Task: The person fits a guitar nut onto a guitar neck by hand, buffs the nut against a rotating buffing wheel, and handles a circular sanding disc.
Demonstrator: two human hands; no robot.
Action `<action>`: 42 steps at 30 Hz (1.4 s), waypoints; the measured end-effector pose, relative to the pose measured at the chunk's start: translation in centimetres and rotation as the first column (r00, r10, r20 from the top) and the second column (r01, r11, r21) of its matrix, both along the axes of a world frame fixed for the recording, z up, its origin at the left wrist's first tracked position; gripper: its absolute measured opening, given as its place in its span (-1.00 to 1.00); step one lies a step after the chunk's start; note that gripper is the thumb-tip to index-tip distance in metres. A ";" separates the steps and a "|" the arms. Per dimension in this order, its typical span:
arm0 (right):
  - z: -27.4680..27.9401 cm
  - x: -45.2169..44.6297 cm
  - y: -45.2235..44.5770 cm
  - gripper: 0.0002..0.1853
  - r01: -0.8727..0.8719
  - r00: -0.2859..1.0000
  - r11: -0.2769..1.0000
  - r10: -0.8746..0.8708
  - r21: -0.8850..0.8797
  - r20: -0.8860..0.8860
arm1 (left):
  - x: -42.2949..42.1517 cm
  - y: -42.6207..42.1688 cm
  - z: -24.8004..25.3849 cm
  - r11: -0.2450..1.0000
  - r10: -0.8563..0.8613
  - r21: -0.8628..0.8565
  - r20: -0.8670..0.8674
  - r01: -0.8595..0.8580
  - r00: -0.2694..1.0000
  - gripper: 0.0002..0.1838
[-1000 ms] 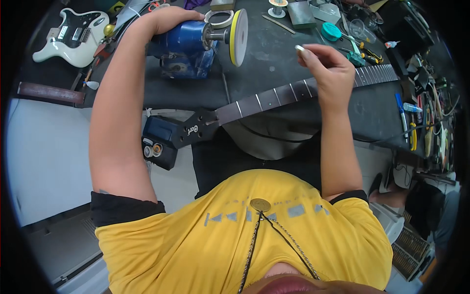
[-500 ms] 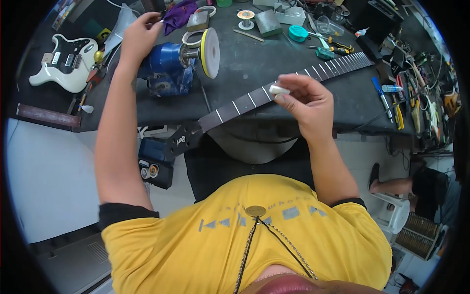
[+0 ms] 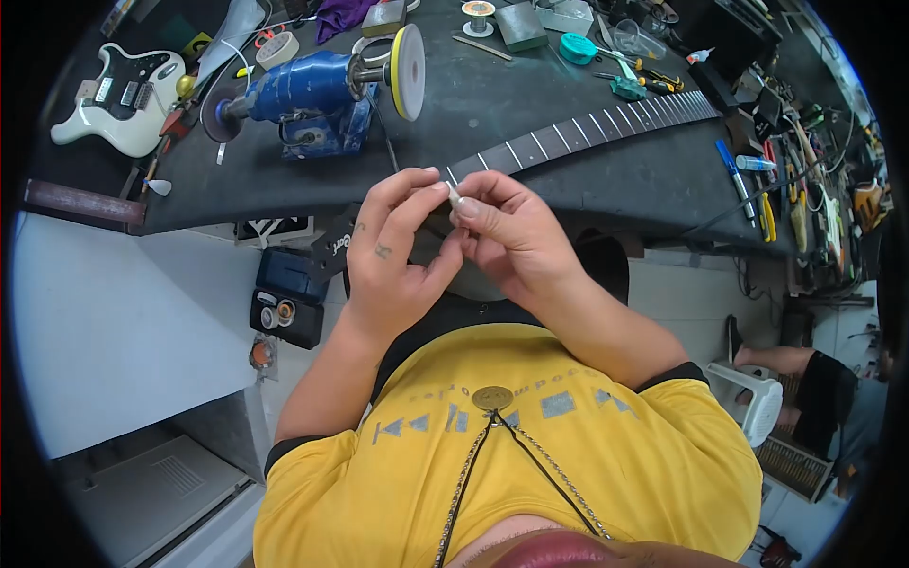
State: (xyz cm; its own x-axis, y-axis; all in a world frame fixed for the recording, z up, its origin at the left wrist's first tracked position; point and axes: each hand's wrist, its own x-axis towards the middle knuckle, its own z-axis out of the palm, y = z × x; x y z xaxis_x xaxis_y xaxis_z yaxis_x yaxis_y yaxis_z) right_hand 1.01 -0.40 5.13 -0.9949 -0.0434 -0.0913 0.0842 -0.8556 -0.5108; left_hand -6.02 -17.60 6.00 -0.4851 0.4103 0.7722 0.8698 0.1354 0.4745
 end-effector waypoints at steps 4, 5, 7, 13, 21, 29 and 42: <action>-0.6 0.3 -1.1 -0.78 0.002 1.000 0.999 -0.001 -0.033 0.023 | -0.2 0.1 0.0 0.999 0.041 -0.036 0.003 -0.041 0.999 -0.37; -0.5 0.3 -1.0 -0.77 0.004 1.000 1.000 -0.004 -0.024 0.019 | -0.3 0.1 0.0 0.998 0.042 -0.035 -0.005 -0.042 0.999 -0.36; -0.4 0.4 -0.9 -0.75 0.007 1.000 1.000 -0.007 -0.006 0.013 | -0.5 0.2 -0.1 0.998 0.047 -0.032 -0.021 -0.048 0.999 -0.34; -0.4 0.4 -0.7 -0.80 -0.064 0.996 0.998 0.065 -0.021 0.055 | 0.1 0.4 -0.4 1.000 0.003 0.004 0.110 -0.003 0.994 -0.33; -0.4 0.1 -0.3 -0.82 -0.034 0.997 0.995 0.027 0.092 0.069 | 0.4 -0.1 -0.4 0.999 0.029 0.009 0.180 -0.031 0.983 -0.30; -0.5 0.2 -0.9 -0.79 -0.037 0.997 0.997 0.032 0.073 0.077 | -0.1 -0.5 -0.1 0.999 0.026 -0.049 0.144 -0.020 0.989 -0.37; -2.2 -5.9 8.2 -0.74 0.575 0.768 -0.281 -0.138 0.768 -0.626 | -4.3 -6.5 -1.4 0.916 0.276 -0.383 0.386 -0.119 0.880 -0.53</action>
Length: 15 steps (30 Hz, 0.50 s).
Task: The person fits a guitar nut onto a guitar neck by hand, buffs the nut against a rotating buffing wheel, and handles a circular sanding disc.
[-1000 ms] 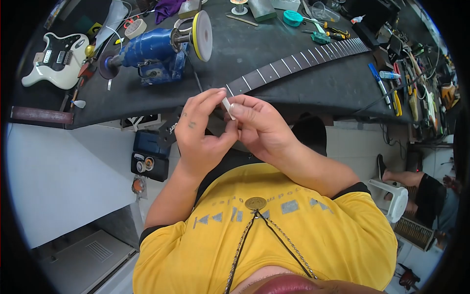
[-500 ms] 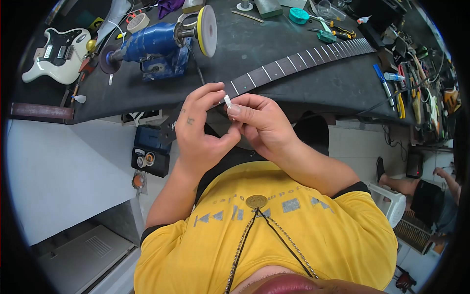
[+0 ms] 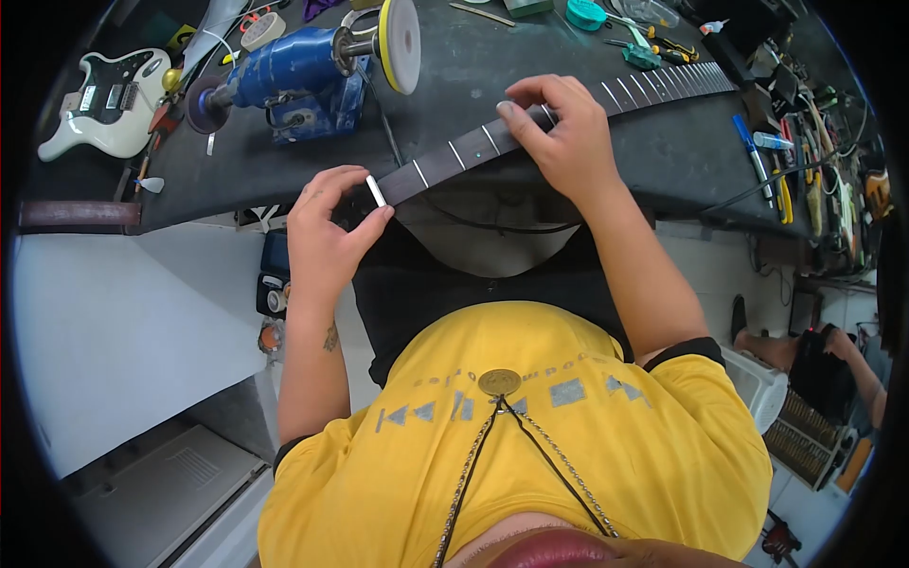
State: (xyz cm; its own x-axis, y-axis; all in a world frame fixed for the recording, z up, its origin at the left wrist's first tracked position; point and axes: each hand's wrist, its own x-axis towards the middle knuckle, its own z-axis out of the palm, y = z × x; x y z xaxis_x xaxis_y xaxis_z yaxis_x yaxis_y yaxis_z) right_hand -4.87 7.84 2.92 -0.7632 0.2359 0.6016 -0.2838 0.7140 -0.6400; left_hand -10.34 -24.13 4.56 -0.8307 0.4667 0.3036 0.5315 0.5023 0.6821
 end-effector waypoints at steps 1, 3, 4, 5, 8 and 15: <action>-0.4 -0.4 0.4 -0.75 0.018 1.000 0.998 -0.018 0.056 -0.012 | 0.0 -0.2 -0.2 1.000 -0.003 -0.031 -0.042 0.001 0.999 -0.53; -1.1 -0.6 0.2 -0.77 0.014 1.000 0.996 -0.016 0.091 0.023 | -0.1 -0.3 -0.3 0.996 -0.009 -0.084 -0.076 0.002 0.997 -0.52; -1.4 -0.8 0.0 -0.77 0.007 0.999 0.994 -0.012 0.108 0.044 | 0.0 -0.3 -0.2 0.994 -0.010 -0.109 -0.065 0.003 0.998 -0.51; -1.6 -0.9 0.0 -0.77 0.003 0.999 0.992 -0.008 0.129 0.034 | 0.1 -0.2 -0.1 0.991 -0.009 -0.133 -0.053 0.002 0.999 -0.51; -2.0 -1.1 0.0 -0.75 -0.001 1.000 0.987 -0.001 0.164 0.013 | 0.1 0.0 -0.2 0.991 -0.010 -0.136 -0.047 0.003 0.999 -0.49; -2.3 -1.1 0.2 -0.75 0.008 1.000 0.980 -0.006 0.198 -0.010 | -0.1 0.3 -0.4 0.988 0.006 -0.154 0.001 -0.006 1.000 -0.48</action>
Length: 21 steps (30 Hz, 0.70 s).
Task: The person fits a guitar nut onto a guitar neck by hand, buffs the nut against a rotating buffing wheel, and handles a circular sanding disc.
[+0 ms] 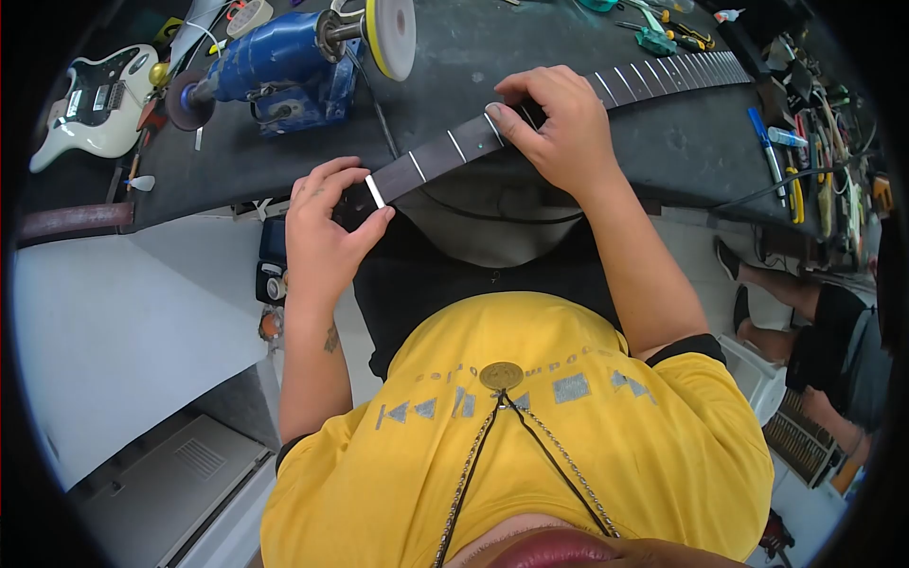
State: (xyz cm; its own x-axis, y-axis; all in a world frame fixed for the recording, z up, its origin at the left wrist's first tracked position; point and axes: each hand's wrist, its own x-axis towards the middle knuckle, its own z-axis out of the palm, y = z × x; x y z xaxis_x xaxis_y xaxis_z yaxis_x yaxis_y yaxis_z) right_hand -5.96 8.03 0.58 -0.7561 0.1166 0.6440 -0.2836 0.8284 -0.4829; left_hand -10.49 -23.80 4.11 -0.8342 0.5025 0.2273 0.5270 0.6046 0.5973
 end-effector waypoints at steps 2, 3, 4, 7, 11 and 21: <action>0.0 -0.1 0.0 -0.75 0.001 1.000 1.000 -0.002 0.010 0.003 | -0.3 0.0 0.1 1.000 -0.009 -0.001 0.021 0.009 1.000 -0.48; 0.0 -0.2 0.1 -0.74 0.002 1.000 1.000 -0.002 0.015 0.002 | -0.5 0.0 0.1 1.000 -0.013 0.001 0.035 0.013 0.999 -0.48; -0.1 -0.2 0.1 -0.74 0.001 1.000 1.000 -0.002 0.020 0.002 | -0.7 0.0 0.1 1.000 -0.017 0.003 0.048 0.016 0.999 -0.48; 0.0 -0.2 0.2 -0.73 -0.003 1.000 1.000 0.003 0.011 0.015 | -1.1 0.1 0.2 1.000 -0.027 0.003 0.068 0.027 0.997 -0.48; 0.1 -0.3 0.4 -0.73 -0.013 1.000 1.000 0.012 0.021 0.026 | -1.5 0.0 -0.1 0.998 -0.052 -0.032 0.060 0.054 0.997 -0.49; 0.6 -0.2 0.3 -0.76 -0.030 0.997 0.999 0.029 0.017 0.068 | -1.5 0.6 -0.6 0.999 -0.053 -0.008 0.047 0.053 0.997 -0.47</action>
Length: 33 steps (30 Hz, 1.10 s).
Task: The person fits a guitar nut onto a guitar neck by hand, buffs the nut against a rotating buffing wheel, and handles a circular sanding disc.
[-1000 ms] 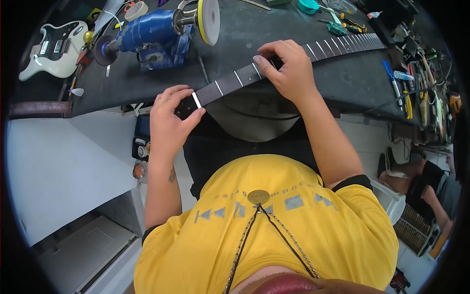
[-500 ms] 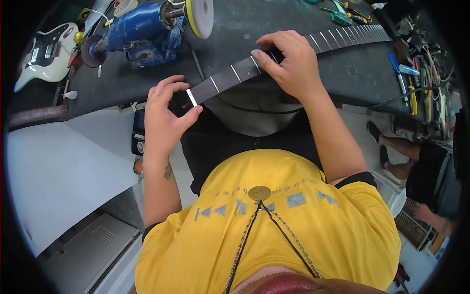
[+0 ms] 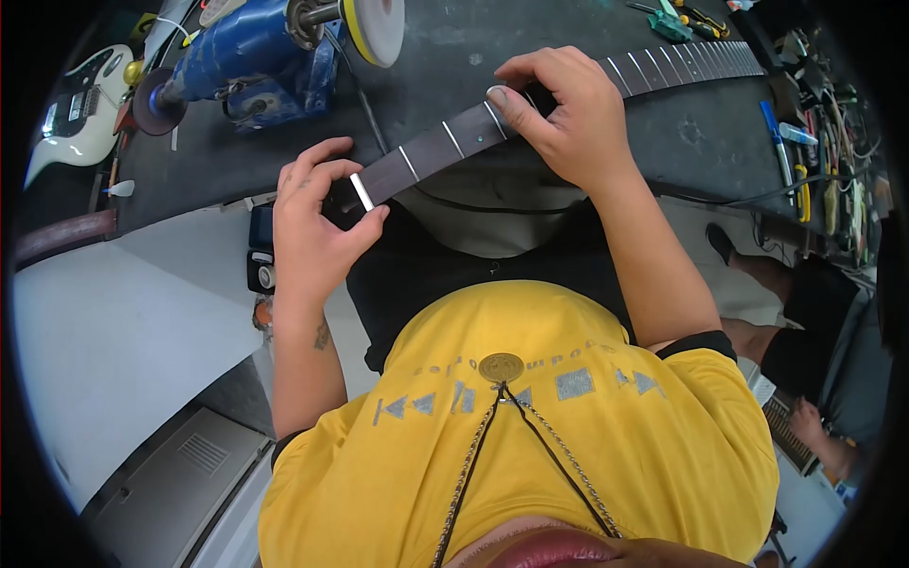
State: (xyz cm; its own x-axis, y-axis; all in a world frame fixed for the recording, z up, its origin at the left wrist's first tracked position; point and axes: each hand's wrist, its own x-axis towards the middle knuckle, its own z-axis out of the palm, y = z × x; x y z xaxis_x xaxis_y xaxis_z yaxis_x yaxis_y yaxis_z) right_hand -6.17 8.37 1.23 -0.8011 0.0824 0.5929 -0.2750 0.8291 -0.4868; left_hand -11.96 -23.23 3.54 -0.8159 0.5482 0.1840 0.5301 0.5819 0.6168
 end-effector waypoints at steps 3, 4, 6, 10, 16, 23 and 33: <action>0.0 0.0 0.1 -0.76 -0.005 1.000 1.000 0.005 -0.002 0.004 | 0.0 0.2 -0.1 1.000 -0.011 -0.010 -0.060 0.011 0.998 -0.41; 0.0 0.0 0.1 -0.76 -0.005 1.000 1.000 0.005 -0.003 0.006 | 0.1 0.2 0.0 1.000 -0.013 0.002 -0.056 0.013 0.998 -0.38; 0.1 0.0 0.1 -0.76 -0.006 1.000 1.000 0.006 0.000 0.004 | 0.1 0.1 -0.1 0.999 -0.017 0.036 -0.067 0.019 0.998 -0.31; 0.1 0.0 0.1 -0.76 -0.003 1.000 1.000 0.003 0.008 -0.002 | 0.5 -0.3 -0.4 0.995 0.013 0.097 -0.065 -0.007 0.998 -0.19; 0.0 -0.2 0.2 -0.76 -0.007 1.000 1.000 0.007 0.009 -0.004 | 0.7 -0.7 -1.4 0.990 0.037 0.135 -0.022 -0.034 0.999 -0.13; 0.8 0.0 -0.3 -0.76 -0.006 1.000 1.000 0.006 -0.010 0.029 | 0.5 -0.4 -1.5 0.985 0.043 0.169 -0.029 -0.038 0.999 -0.12; 0.8 -0.1 -0.2 -0.76 -0.023 1.000 1.000 0.023 0.007 0.012 | 0.6 0.0 -1.2 0.989 0.043 0.141 0.008 -0.043 0.999 -0.12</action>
